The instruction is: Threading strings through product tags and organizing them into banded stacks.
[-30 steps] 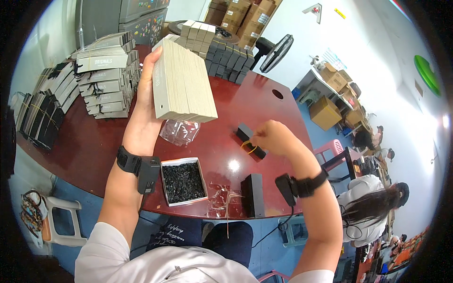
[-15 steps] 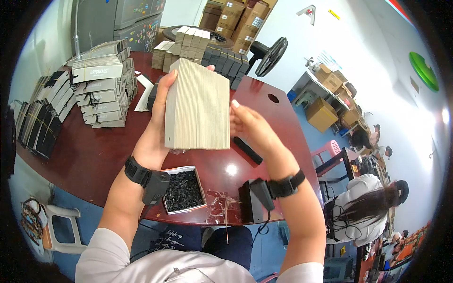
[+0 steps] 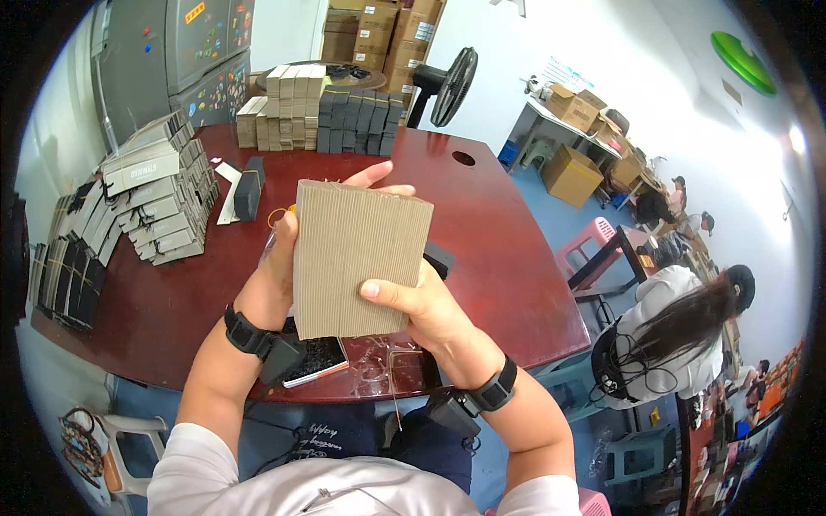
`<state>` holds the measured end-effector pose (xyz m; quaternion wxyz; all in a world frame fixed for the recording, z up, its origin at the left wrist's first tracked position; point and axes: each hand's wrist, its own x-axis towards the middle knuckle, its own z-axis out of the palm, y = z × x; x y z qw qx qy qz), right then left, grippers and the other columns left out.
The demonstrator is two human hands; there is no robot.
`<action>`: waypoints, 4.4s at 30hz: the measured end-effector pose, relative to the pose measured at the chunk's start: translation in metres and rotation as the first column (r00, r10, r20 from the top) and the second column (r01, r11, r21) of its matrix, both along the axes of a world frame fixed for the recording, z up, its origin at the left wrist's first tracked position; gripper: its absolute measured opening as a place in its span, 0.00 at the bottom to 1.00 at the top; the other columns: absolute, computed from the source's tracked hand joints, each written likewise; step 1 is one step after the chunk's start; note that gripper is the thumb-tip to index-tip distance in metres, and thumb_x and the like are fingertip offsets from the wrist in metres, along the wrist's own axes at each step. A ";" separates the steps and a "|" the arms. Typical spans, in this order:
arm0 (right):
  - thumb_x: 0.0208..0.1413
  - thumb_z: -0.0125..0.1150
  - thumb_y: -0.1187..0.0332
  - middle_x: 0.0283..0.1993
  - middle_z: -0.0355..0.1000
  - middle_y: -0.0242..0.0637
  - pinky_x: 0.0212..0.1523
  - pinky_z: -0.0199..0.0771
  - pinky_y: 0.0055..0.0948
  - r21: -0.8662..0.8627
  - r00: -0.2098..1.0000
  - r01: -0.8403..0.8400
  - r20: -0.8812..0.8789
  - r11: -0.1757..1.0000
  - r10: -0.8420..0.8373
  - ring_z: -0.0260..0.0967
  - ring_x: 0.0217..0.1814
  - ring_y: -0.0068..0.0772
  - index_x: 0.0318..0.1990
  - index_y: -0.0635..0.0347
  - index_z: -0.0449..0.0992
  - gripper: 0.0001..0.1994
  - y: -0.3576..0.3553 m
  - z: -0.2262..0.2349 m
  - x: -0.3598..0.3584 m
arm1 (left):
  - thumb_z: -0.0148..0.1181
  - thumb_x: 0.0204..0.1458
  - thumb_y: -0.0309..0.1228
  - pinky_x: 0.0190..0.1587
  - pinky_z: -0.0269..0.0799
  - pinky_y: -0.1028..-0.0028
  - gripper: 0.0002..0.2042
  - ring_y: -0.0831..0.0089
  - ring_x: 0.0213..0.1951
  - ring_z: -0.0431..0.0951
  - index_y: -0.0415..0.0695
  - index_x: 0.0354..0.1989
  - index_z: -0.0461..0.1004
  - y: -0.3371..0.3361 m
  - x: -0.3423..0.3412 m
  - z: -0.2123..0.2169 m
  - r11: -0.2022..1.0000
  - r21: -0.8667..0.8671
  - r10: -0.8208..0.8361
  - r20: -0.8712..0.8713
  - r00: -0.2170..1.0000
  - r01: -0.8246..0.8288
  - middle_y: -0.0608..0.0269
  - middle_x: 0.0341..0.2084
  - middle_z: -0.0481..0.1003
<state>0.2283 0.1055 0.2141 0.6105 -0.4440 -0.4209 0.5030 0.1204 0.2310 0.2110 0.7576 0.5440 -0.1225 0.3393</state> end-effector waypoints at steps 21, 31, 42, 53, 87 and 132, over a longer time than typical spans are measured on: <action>0.45 0.72 0.69 0.45 0.74 0.35 0.48 0.72 0.27 0.208 0.892 0.223 0.351 0.953 -0.285 0.71 0.46 0.23 0.48 0.64 0.71 0.23 0.004 -0.003 0.039 | 0.71 0.43 0.31 0.50 0.70 0.71 0.28 0.71 0.47 0.74 0.38 0.53 0.67 0.013 0.007 -0.016 0.914 0.302 0.345 -0.232 0.909 -0.270 0.59 0.45 0.74; 0.45 0.71 0.70 0.44 0.75 0.35 0.47 0.73 0.27 0.159 0.904 0.223 0.334 0.962 -0.265 0.72 0.45 0.23 0.48 0.64 0.71 0.22 0.000 -0.006 0.043 | 0.71 0.41 0.28 0.51 0.70 0.71 0.28 0.72 0.47 0.75 0.39 0.53 0.69 0.006 0.010 -0.020 0.962 0.123 0.272 -0.306 0.913 -0.245 0.60 0.45 0.75; 0.46 0.71 0.69 0.44 0.75 0.35 0.46 0.73 0.26 0.107 0.946 0.229 0.212 0.968 -0.247 0.72 0.44 0.23 0.47 0.63 0.72 0.21 -0.002 -0.007 0.040 | 0.68 0.45 0.29 0.53 0.68 0.71 0.28 0.73 0.49 0.73 0.40 0.56 0.66 0.011 0.009 -0.022 0.983 0.093 0.177 -0.306 0.936 -0.155 0.61 0.47 0.73; 0.44 0.72 0.69 0.41 0.75 0.36 0.43 0.75 0.27 0.090 0.894 0.296 0.324 0.951 -0.309 0.73 0.41 0.23 0.46 0.65 0.72 0.22 0.004 -0.009 0.044 | 0.65 0.49 0.31 0.52 0.68 0.72 0.26 0.74 0.49 0.72 0.39 0.56 0.64 0.014 0.022 -0.034 0.970 0.094 0.244 -0.294 0.924 -0.226 0.61 0.48 0.72; 0.38 0.74 0.61 0.38 0.75 0.41 0.40 0.74 0.31 -0.108 0.778 0.435 0.545 0.894 -0.313 0.74 0.38 0.30 0.44 0.66 0.73 0.26 -0.038 -0.017 0.099 | 0.57 0.51 0.35 0.51 0.73 0.66 0.21 0.67 0.47 0.76 0.42 0.53 0.66 0.113 0.046 -0.105 0.965 0.075 0.199 -0.833 0.516 -0.250 0.57 0.48 0.73; 0.56 0.56 0.55 0.57 0.66 0.57 0.59 0.63 0.35 0.002 0.597 0.479 0.732 0.878 -0.328 0.64 0.61 0.50 0.60 0.70 0.61 0.31 -0.103 -0.123 0.054 | 0.63 0.50 0.43 0.55 0.67 0.73 0.30 0.72 0.53 0.70 0.39 0.58 0.65 0.023 0.015 -0.058 0.840 0.275 0.133 -0.940 0.314 0.468 0.59 0.50 0.71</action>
